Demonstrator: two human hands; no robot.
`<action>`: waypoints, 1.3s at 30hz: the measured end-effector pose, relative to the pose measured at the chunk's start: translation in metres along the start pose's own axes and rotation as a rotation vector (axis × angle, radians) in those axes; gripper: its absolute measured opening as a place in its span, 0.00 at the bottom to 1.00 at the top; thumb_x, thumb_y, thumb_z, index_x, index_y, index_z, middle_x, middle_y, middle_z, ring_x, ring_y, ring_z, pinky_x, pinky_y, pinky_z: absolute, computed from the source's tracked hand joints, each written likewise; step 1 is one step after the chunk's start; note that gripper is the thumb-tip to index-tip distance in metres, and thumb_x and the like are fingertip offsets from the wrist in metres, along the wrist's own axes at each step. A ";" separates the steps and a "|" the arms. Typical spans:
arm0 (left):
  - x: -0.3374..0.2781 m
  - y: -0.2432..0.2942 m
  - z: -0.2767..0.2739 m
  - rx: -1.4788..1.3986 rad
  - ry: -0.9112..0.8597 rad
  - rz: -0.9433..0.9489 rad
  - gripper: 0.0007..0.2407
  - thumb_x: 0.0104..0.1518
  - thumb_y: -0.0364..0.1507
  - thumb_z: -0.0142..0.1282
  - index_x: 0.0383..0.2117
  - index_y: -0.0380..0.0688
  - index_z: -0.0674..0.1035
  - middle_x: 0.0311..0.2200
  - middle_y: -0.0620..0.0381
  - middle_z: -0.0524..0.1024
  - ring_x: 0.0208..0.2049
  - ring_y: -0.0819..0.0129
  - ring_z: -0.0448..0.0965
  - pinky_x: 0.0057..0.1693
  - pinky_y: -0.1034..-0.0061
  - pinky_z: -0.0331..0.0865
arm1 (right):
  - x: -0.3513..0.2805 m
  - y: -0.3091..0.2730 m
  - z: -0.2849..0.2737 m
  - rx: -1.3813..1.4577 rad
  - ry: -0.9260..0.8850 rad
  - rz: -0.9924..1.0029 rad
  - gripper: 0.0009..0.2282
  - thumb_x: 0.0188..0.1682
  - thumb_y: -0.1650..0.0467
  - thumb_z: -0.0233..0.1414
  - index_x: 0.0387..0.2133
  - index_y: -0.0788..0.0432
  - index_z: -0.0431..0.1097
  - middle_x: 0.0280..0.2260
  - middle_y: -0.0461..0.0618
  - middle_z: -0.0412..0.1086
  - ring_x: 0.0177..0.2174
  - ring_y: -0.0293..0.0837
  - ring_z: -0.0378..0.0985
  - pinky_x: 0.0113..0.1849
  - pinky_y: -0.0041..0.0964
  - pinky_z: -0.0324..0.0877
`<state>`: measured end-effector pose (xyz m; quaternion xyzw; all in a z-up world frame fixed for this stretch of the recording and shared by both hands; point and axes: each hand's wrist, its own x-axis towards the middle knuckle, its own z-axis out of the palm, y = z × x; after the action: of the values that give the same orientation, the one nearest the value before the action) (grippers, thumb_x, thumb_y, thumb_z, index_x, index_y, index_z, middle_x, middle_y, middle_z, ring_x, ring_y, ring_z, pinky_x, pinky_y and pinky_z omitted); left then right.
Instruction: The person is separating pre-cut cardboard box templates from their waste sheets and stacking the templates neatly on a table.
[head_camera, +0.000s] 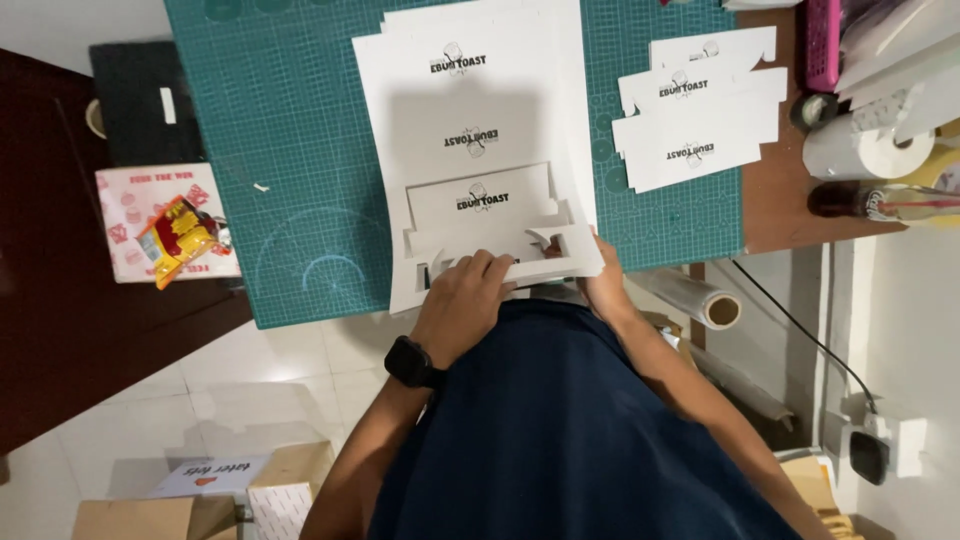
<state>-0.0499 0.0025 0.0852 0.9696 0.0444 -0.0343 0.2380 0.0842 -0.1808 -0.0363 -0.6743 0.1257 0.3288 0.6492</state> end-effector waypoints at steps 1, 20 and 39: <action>0.001 0.000 -0.005 0.006 0.003 0.002 0.13 0.68 0.36 0.43 0.50 0.43 0.74 0.33 0.55 0.71 0.32 0.57 0.78 0.35 0.66 0.73 | 0.004 0.006 -0.003 0.004 -0.003 -0.005 0.20 0.61 0.58 0.45 0.37 0.61 0.78 0.27 0.54 0.75 0.23 0.40 0.74 0.23 0.30 0.68; 0.066 0.009 -0.138 0.614 0.406 0.175 0.09 0.67 0.40 0.50 0.34 0.53 0.74 0.22 0.69 0.69 0.19 0.79 0.72 0.27 0.84 0.67 | -0.010 -0.016 0.009 -1.311 -0.483 -0.911 0.11 0.47 0.72 0.60 0.44 0.53 0.75 0.43 0.50 0.70 0.42 0.52 0.78 0.37 0.41 0.81; 0.069 0.019 -0.146 0.308 0.339 0.160 0.08 0.67 0.36 0.52 0.34 0.48 0.78 0.20 0.60 0.70 0.21 0.63 0.76 0.27 0.73 0.68 | 0.068 -0.065 0.116 -1.673 -0.696 -0.750 0.32 0.44 0.50 0.51 0.54 0.60 0.68 0.56 0.63 0.68 0.54 0.61 0.72 0.54 0.58 0.63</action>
<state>0.0270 0.0588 0.2171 0.9868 0.0012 0.1415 0.0785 0.1416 -0.0442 -0.0192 -0.7783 -0.5687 0.2648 0.0252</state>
